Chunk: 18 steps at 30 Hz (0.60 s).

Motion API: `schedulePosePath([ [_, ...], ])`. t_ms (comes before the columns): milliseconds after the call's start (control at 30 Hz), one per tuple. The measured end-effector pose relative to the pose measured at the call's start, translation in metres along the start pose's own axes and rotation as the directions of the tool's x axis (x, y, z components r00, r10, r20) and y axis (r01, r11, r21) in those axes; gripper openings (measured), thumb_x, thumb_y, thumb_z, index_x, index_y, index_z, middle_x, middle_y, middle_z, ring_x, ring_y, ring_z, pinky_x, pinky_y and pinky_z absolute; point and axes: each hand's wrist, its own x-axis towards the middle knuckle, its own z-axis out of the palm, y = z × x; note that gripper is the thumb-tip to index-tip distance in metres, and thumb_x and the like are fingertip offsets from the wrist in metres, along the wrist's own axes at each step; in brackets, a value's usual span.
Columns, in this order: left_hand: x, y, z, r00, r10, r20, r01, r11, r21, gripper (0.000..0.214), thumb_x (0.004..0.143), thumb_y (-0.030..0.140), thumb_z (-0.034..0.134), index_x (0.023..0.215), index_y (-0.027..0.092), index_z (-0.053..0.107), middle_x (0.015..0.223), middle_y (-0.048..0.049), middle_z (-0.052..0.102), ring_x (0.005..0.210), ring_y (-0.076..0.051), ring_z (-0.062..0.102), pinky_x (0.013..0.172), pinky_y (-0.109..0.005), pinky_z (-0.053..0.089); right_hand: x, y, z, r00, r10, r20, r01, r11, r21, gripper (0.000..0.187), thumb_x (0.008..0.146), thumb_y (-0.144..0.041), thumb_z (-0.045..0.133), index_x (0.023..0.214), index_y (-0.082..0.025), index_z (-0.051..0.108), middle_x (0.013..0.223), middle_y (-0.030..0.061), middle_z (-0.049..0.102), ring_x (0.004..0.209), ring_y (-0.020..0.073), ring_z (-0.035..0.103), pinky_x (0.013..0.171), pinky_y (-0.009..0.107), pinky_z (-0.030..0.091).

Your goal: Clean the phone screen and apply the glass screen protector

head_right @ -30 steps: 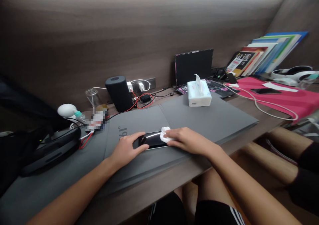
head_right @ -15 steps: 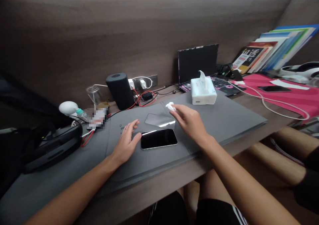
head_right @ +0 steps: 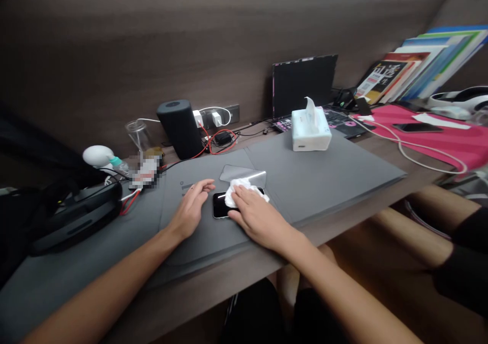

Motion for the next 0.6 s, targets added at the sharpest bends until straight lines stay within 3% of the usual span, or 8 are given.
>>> schedulePosePath([
  [167, -0.001, -0.006, 0.0, 0.999, 0.039, -0.03, -0.039, 0.999, 0.014, 0.038, 0.1, 0.028, 0.029, 0.129, 0.018, 0.053, 0.124, -0.0099, 0.064, 0.118, -0.024, 0.055, 0.107, -0.046, 0.038, 0.022, -0.034, 0.01, 0.995, -0.081, 0.054, 0.076, 0.993, 0.085, 0.06, 0.1, -0.042, 0.049, 0.144, -0.001, 0.048, 0.15, 0.0243, 0.047, 0.143, 0.034, 0.039, 0.118, 0.052, 0.034],
  [300, -0.002, -0.006, 0.0, 0.999, 0.031, -0.028, -0.03, 0.999, 0.019, 0.038, 0.101, 0.028, 0.029, 0.127, 0.018, 0.054, 0.126, -0.0102, 0.063, 0.12, -0.024, 0.054, 0.109, -0.046, 0.037, 0.003, -0.046, 0.014, 0.989, -0.128, 0.071, 0.12, 0.986, 0.113, 0.058, 0.101, -0.041, 0.047, 0.145, -0.002, 0.047, 0.153, 0.0238, 0.043, 0.144, 0.0319, 0.038, 0.12, 0.051, 0.031],
  [467, -0.002, -0.001, 0.0, 1.0, -0.012, 0.017, 0.012, 0.999, 0.031, 0.037, 0.101, 0.029, 0.031, 0.128, 0.02, 0.054, 0.128, -0.0093, 0.062, 0.124, -0.024, 0.052, 0.111, -0.047, 0.035, -0.036, -0.015, 0.003, 0.999, -0.048, 0.022, 0.047, 0.998, 0.04, 0.053, 0.103, -0.037, 0.044, 0.148, -0.009, 0.046, 0.156, 0.0197, 0.038, 0.144, 0.031, 0.038, 0.117, 0.054, 0.036],
  [600, -0.002, 0.001, 0.0, 0.999, -0.033, 0.036, 0.031, 0.998, 0.048, 0.036, 0.1, 0.028, 0.032, 0.128, 0.021, 0.055, 0.128, -0.008, 0.063, 0.124, -0.025, 0.052, 0.11, -0.047, 0.036, -0.049, 0.011, -0.008, 0.998, 0.05, 0.033, -0.05, 0.999, 0.014, 0.054, 0.103, -0.04, 0.04, 0.147, -0.01, 0.047, 0.155, 0.0194, 0.04, 0.144, 0.0312, 0.039, 0.115, 0.052, 0.04],
])
